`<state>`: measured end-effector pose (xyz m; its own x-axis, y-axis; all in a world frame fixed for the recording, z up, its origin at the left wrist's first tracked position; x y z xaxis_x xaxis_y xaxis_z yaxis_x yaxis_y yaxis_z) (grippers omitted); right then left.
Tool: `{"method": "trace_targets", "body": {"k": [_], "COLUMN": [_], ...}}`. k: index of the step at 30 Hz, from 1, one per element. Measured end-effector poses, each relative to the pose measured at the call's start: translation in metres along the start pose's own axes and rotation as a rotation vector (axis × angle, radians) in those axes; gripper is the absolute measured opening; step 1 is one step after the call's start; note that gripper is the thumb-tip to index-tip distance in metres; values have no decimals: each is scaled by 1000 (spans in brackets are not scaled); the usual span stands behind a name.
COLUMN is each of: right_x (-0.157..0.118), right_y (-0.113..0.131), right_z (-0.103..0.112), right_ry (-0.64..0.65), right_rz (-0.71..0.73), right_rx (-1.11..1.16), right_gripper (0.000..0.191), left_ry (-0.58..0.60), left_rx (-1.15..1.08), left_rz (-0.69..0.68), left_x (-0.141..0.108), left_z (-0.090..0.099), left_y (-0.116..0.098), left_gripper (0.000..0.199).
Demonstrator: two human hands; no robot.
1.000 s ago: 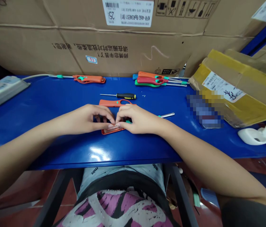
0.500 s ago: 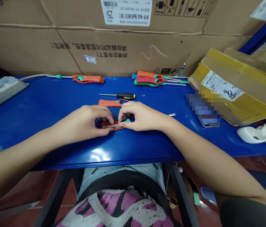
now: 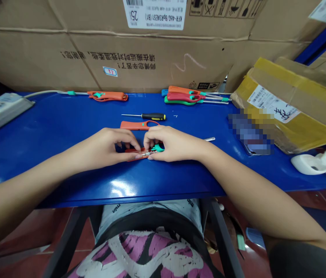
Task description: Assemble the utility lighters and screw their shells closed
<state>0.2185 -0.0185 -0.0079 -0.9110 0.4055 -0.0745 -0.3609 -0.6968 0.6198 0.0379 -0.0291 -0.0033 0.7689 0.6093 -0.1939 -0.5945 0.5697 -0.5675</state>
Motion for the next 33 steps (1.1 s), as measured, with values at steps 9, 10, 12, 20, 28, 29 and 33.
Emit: {"method": "trace_targets", "body": {"k": [9,10,12,20,28,29,33], "right_x": [-3,-6,-10,-17,-14,-13,-9], "right_y": [0,-2,-7,-26,-24,-24,-24], "right_z": [5,8,14,15,13,13,11], "right_ry": [-44,-67,-99,114,124,111,47], "right_rz": [-32,-53,-118,-295,-256,-253,-253], "right_rx": [-10,-14,-36,50,108,120,130], "right_gripper": [18,20,22,26,24,24,25], "left_ry": [33,36,37,121,115,113,103], "left_rx": [-174,-200,-229,-199,-64,-47,-10], "left_rz": [87,100,118,71,-15,-15,-7], "left_x": [5,6,7,6,4,4,3], "left_z": [-3,-3,-3,-4,2,3,6], "left_y": [9,10,11,8,4,4,10], "left_gripper": [28,31,38,38,31,30,30]}}
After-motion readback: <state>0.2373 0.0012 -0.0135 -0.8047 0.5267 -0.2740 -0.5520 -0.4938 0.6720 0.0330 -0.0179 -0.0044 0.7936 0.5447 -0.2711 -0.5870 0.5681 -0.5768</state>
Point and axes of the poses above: each hand's wrist, its own x-axis towards the middle knuckle, its own z-axis out of the back of the hand, y = z × x, the point moved 4 cm from there along x, towards the middle knuckle, and after that the axes turned 15 degrees about y, right-handed, at the moved point
